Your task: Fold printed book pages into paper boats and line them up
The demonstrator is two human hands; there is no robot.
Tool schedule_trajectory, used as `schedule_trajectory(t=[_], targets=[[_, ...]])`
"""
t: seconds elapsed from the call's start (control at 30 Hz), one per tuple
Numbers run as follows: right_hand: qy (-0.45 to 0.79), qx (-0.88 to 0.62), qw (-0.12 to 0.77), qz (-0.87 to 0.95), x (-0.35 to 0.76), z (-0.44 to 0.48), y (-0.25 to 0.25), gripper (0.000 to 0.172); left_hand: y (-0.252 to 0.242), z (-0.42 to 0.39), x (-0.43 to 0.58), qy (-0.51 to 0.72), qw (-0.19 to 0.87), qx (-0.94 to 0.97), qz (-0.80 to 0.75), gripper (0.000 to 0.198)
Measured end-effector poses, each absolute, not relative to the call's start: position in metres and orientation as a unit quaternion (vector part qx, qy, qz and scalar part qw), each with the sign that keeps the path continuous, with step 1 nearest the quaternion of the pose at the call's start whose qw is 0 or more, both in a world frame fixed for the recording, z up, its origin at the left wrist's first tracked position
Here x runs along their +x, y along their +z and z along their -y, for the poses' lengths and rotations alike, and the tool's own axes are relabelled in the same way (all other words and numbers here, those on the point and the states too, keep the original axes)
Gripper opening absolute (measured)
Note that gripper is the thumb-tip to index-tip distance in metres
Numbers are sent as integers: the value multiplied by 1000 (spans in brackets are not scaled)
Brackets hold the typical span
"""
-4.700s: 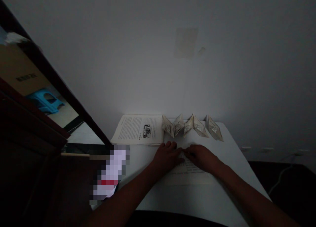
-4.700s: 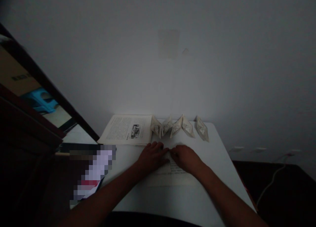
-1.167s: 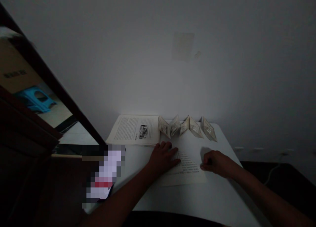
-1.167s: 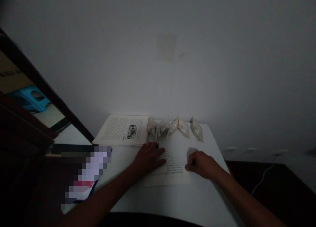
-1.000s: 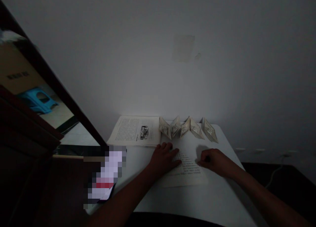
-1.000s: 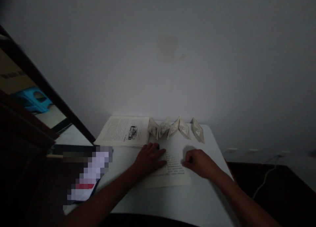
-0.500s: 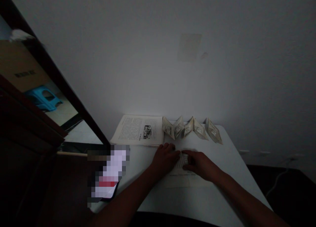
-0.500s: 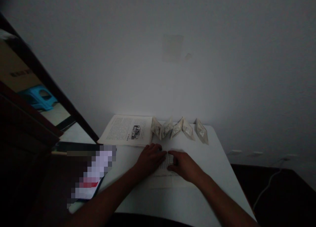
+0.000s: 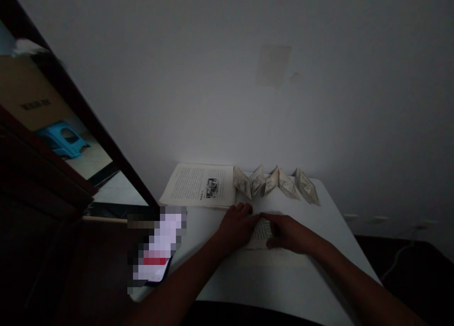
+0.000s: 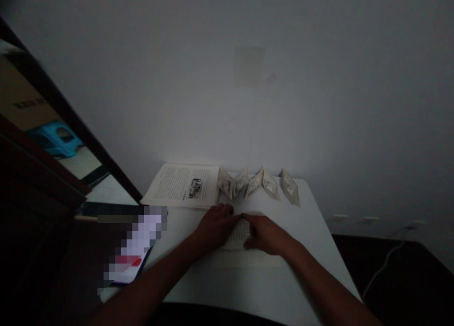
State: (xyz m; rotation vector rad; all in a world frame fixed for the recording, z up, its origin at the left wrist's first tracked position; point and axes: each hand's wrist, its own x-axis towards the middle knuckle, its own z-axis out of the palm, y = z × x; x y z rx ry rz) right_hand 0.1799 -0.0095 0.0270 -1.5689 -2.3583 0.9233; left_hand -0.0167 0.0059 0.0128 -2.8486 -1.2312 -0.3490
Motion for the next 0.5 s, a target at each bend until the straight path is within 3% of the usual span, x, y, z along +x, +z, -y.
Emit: schedule_trajectory(t=[0.5], targets=[[321, -546, 78, 770, 179, 10, 27, 80, 11, 12, -56, -102, -15, -936, 338, 21]])
